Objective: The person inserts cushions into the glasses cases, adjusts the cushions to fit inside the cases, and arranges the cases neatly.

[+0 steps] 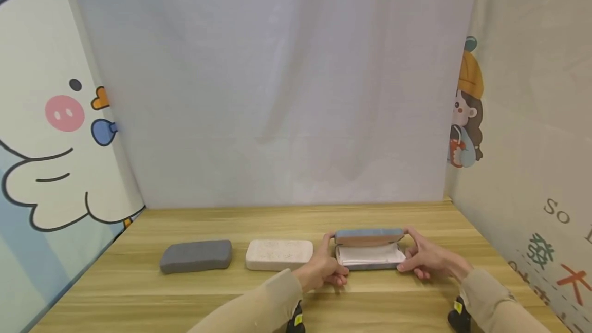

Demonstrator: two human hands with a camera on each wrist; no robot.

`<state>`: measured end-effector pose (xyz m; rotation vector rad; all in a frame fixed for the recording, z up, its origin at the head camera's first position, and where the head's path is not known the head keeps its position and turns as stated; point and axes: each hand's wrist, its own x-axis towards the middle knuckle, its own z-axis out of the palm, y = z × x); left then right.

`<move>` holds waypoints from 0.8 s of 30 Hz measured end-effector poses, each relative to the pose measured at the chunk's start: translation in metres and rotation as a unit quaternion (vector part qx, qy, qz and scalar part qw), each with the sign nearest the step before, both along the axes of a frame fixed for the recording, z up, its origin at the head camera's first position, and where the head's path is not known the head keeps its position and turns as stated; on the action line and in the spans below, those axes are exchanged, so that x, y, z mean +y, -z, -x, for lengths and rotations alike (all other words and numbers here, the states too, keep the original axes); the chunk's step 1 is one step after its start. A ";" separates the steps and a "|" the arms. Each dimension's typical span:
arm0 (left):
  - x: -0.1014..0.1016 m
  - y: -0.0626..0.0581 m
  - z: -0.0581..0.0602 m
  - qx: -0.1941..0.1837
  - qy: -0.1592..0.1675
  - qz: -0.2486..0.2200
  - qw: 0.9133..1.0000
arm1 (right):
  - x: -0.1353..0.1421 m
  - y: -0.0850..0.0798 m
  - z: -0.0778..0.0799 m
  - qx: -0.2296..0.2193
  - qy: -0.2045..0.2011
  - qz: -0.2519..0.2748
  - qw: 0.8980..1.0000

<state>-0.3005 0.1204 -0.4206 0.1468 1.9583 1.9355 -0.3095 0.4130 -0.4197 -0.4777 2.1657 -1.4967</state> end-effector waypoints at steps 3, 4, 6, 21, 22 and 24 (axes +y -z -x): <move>-0.001 -0.001 0.000 0.001 0.000 0.000 1.000 | -0.001 -0.001 0.001 0.005 -0.006 0.003 1.000; -0.001 -0.001 0.000 0.001 0.000 0.000 1.000 | -0.001 -0.001 0.001 0.006 -0.008 0.004 1.000; -0.001 -0.001 0.000 0.002 0.000 0.000 1.000 | -0.001 -0.001 0.001 0.009 -0.012 0.006 1.000; -0.006 -0.006 -0.003 0.037 0.022 0.039 0.998 | 0.000 -0.010 -0.009 0.016 -0.052 -0.006 0.998; -0.007 -0.006 -0.003 0.037 0.026 0.041 0.998 | 0.000 -0.012 -0.010 0.018 -0.053 -0.011 0.998; -0.009 -0.007 -0.003 0.039 0.033 0.041 0.998 | -0.002 -0.018 -0.012 0.028 -0.054 -0.019 0.998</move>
